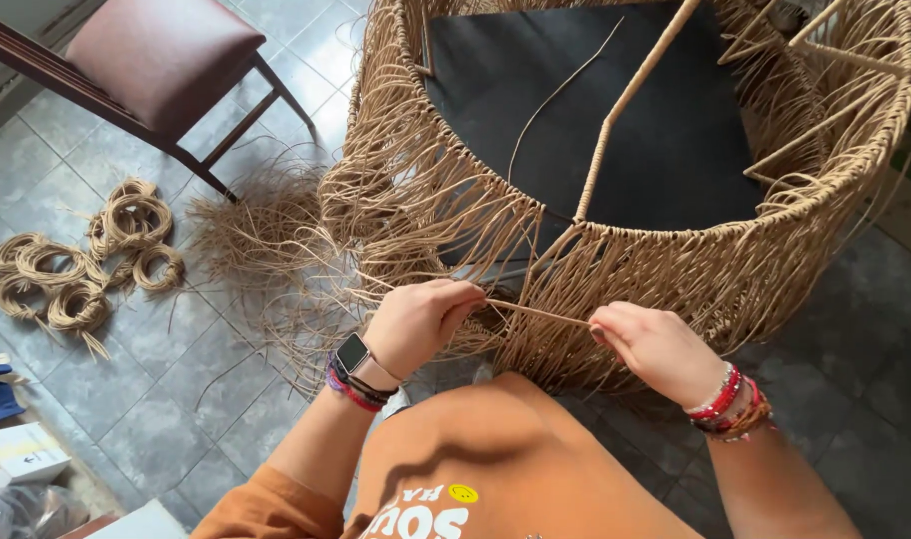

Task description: Weaving natural fibers into a large circular frame to create a piece of furniture

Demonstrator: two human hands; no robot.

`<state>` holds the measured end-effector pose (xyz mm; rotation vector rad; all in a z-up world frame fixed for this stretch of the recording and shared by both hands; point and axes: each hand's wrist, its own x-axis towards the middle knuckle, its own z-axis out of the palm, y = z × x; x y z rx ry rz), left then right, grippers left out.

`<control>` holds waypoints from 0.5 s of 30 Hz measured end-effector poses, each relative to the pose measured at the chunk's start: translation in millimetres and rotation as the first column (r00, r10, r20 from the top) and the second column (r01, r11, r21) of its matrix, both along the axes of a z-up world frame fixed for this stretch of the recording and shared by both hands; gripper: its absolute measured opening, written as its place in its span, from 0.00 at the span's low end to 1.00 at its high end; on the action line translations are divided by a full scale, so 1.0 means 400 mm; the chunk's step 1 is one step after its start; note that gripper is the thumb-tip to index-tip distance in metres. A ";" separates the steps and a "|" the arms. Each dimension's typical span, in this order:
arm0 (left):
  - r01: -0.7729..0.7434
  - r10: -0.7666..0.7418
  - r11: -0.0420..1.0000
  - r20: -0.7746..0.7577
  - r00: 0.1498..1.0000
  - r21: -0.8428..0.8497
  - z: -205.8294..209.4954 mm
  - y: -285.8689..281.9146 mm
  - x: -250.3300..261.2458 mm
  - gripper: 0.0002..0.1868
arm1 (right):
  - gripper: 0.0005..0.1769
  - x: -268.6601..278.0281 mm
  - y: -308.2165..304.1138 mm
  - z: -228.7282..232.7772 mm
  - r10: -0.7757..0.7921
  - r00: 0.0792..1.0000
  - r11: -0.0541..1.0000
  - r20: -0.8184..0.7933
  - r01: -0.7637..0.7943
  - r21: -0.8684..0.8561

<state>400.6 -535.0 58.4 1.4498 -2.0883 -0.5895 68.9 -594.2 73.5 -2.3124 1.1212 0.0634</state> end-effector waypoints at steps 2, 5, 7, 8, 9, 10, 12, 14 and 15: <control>-0.012 0.012 1.000 -0.016 1.000 -0.007 -0.011 -0.004 0.007 0.06 | 0.10 0.002 -0.001 -0.026 0.035 0.999 0.995 -0.022 -0.037 -0.094; -0.032 0.033 0.999 -0.036 0.999 0.016 -0.017 -0.004 0.020 0.07 | 0.11 0.006 0.001 -0.056 0.046 0.999 0.995 0.012 -0.045 -0.086; -0.052 0.053 0.998 -0.032 0.998 0.033 -0.023 0.002 0.022 0.07 | 0.10 0.006 0.000 -0.078 0.053 0.998 0.990 0.021 -0.050 -0.133; -0.066 0.067 0.997 -0.028 0.997 0.051 -0.027 0.006 0.022 0.07 | 0.08 0.005 0.002 -0.090 0.054 0.998 0.983 0.030 -0.048 -0.178; -0.069 0.070 0.996 -0.029 0.997 0.053 -0.016 0.014 0.017 0.07 | 0.08 0.000 0.001 -0.094 0.057 0.998 0.983 0.030 -0.051 -0.176; -0.024 0.032 0.994 -0.071 0.997 0.111 -0.004 0.019 0.015 0.10 | 0.06 -0.003 -0.003 -0.098 0.033 0.998 0.972 0.061 -0.018 -0.232; 0.021 -0.001 0.986 -0.116 0.993 0.164 0.027 0.027 0.003 0.15 | 0.06 0.001 -0.013 -0.059 0.015 0.995 0.957 0.094 0.013 -0.289; 0.000 -0.013 0.997 -0.175 0.985 -0.078 0.063 0.038 -0.016 0.47 | 0.14 0.012 -0.019 0.025 0.159 0.921 0.933 0.354 -0.023 -0.358; -0.004 -0.010 0.997 -0.176 0.984 -0.076 0.071 0.045 -0.043 0.47 | 0.14 0.015 -0.021 0.026 0.161 0.922 0.934 0.353 -0.027 -0.356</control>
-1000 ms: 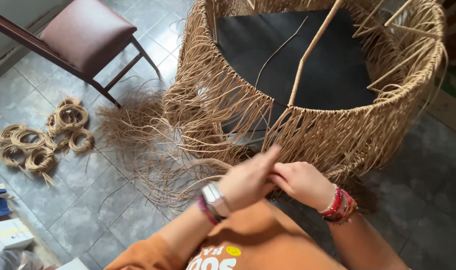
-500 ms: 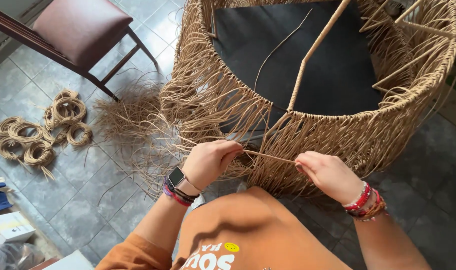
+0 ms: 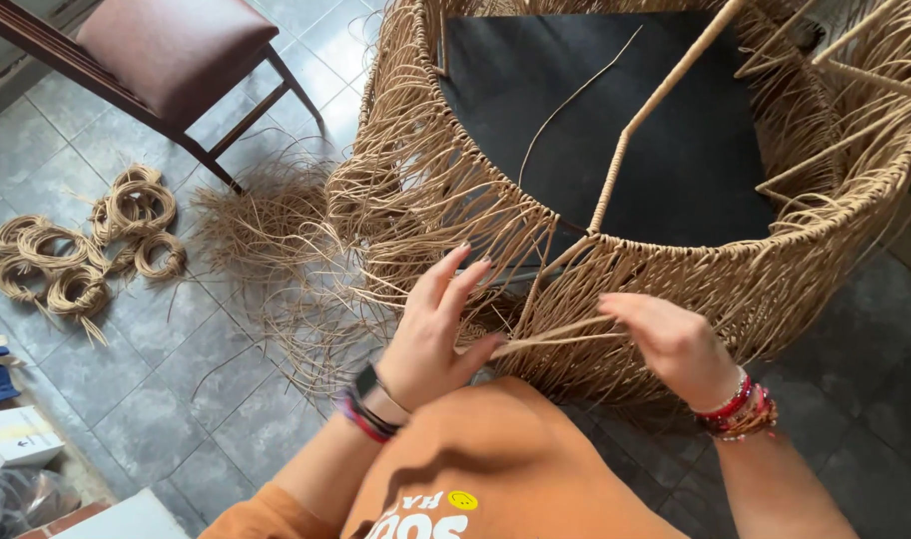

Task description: Weaving natural fibers into a large circular frame to create a piece of furniture

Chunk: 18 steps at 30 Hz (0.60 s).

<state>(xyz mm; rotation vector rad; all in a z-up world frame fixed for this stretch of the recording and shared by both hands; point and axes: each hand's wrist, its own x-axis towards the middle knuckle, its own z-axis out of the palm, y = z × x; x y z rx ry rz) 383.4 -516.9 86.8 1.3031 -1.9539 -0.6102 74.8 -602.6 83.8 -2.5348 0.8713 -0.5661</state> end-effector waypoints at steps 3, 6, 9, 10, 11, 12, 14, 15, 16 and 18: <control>-0.272 0.170 0.876 -0.272 0.947 -0.399 0.042 0.008 -0.074 0.16 | 0.12 0.010 -0.025 -0.017 -0.096 0.984 0.995 0.148 0.099 -0.012; 0.076 -0.216 0.881 -0.256 0.942 -0.466 0.027 -0.022 -0.152 0.12 | 0.10 0.045 -0.074 -0.044 0.002 0.945 0.987 0.328 0.051 -0.153; 0.035 -0.142 0.955 -0.348 0.927 -0.294 -0.170 -0.114 -0.241 0.22 | 0.13 0.130 -0.142 -0.036 -0.348 0.850 0.931 0.396 0.362 0.043; -0.045 -0.028 0.969 -0.290 0.957 -0.241 -0.240 -0.146 -0.258 0.27 | 0.12 0.157 -0.177 -0.050 -0.429 0.823 0.894 0.372 0.446 0.045; -0.130 0.086 0.973 -0.226 0.970 -0.189 -0.311 -0.175 -0.276 0.33 | 0.18 0.183 -0.210 -0.064 -0.507 0.790 0.850 0.345 0.525 0.046; -0.129 0.085 0.974 -0.227 0.970 -0.186 -0.290 -0.196 -0.270 0.33 | 0.18 0.192 -0.240 -0.088 -0.509 0.790 0.849 0.342 0.527 0.048; -0.113 0.124 0.990 -0.155 0.980 0.080 -0.248 -0.246 -0.256 0.35 | 0.03 0.212 -0.304 -0.137 -0.564 0.826 0.823 0.017 0.564 -0.072; -0.109 0.121 0.991 -0.157 0.980 0.082 -0.308 -0.253 -0.266 0.35 | 0.03 0.212 -0.318 -0.166 -0.567 0.824 0.821 0.014 0.566 -0.072; -0.152 0.159 0.982 -0.056 0.986 0.113 -0.370 -0.260 -0.277 0.36 | 0.04 0.212 -0.332 -0.196 -0.577 0.769 0.816 -0.274 0.557 -0.156; -0.190 0.186 0.972 0.045 0.982 0.139 -0.367 -0.288 -0.275 0.37 | 0.09 0.214 -0.342 -0.216 -0.562 0.631 0.816 -0.535 0.529 -0.234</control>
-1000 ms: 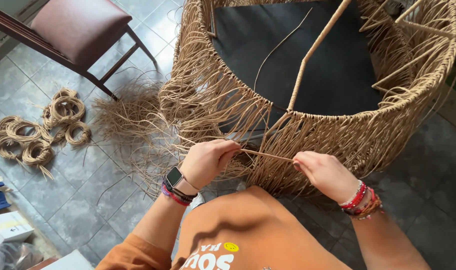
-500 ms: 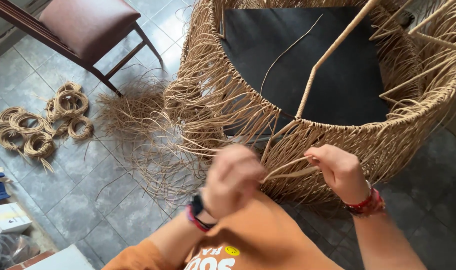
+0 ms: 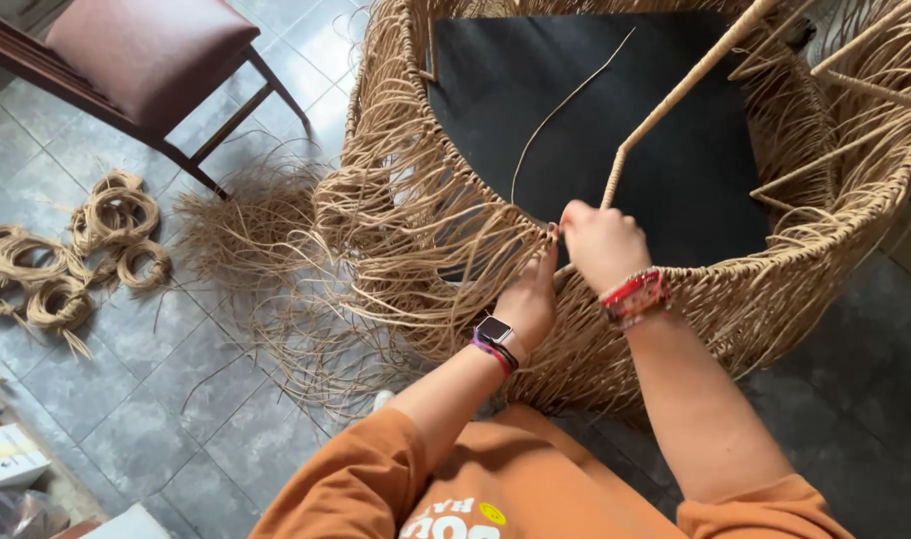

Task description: Weaving natural fibers into a large circular frame to create a piece of furniture

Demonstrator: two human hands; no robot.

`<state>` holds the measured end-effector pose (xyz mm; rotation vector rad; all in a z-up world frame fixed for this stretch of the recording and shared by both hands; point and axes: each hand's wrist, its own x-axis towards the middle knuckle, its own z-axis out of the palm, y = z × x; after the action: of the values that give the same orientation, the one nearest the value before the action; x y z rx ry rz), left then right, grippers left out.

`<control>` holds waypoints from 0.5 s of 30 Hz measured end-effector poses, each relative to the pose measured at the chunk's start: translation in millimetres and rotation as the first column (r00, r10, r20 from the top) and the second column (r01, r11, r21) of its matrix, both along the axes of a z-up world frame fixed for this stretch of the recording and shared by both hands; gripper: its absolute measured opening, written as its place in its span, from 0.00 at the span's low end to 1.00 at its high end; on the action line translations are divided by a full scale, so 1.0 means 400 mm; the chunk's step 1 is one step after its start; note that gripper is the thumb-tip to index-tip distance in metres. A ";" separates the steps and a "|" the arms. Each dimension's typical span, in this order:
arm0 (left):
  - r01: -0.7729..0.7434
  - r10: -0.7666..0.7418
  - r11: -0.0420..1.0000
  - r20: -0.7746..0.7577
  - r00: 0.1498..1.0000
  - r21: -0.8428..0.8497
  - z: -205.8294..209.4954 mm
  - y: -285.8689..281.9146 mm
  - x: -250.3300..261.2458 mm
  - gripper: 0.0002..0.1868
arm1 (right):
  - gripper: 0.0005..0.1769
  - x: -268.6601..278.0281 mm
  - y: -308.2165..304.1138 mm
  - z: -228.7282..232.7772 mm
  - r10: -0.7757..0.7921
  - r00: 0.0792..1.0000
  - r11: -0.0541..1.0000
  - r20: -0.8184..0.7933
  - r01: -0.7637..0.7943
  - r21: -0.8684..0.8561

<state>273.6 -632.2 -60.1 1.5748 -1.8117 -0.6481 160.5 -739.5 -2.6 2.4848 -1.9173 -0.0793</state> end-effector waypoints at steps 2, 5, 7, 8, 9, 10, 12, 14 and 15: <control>-0.074 0.071 0.993 0.037 0.997 0.094 0.127 -0.032 0.023 0.27 | 0.08 0.002 0.019 0.020 0.084 0.996 0.977 0.018 -0.086 0.193; -0.218 0.253 0.967 0.357 0.899 -0.135 -0.310 -0.089 -0.032 0.11 | 0.12 -0.030 0.089 -0.017 0.145 0.939 0.988 0.312 -0.153 0.001; -0.390 0.476 0.878 0.435 0.764 -0.276 -0.387 -0.039 -0.090 0.13 | 0.20 0.000 0.206 0.058 0.156 0.780 0.984 0.605 -0.175 -0.028; -0.521 0.672 0.741 0.472 0.571 -0.424 -0.426 -0.019 -0.116 0.16 | 0.30 0.017 0.262 0.094 0.155 0.530 0.980 0.834 -0.189 -0.062; -0.523 0.671 0.741 0.475 0.568 -0.421 -0.334 0.025 -0.083 0.16 | 0.30 0.014 0.299 0.087 0.153 0.529 0.980 0.835 -0.192 -0.058; -0.486 0.507 0.856 0.096 0.857 -0.177 -0.243 0.070 -0.052 0.11 | 0.30 0.009 0.337 0.079 0.012 0.440 0.991 0.898 -0.122 0.047; -0.324 0.307 0.946 -0.361 0.881 0.015 -0.100 0.153 -0.013 0.06 | 0.30 -0.014 0.387 0.045 -0.130 0.339 0.984 0.932 -0.073 0.163; -0.233 0.187 0.964 -0.291 0.938 -0.132 0.006 0.218 0.011 0.04 | 0.17 -0.041 0.404 -0.005 -0.323 0.259 0.937 0.910 -0.049 0.346; -0.232 0.187 0.964 -0.288 0.939 -0.133 0.052 0.220 0.033 0.04 | 0.17 -0.051 0.389 0.003 -0.323 0.256 0.937 0.911 -0.050 0.346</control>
<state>286.8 -544.4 -39.2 1.4634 -1.4327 -0.5678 140.0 -583.7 -1.4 2.7645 -2.5910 1.7433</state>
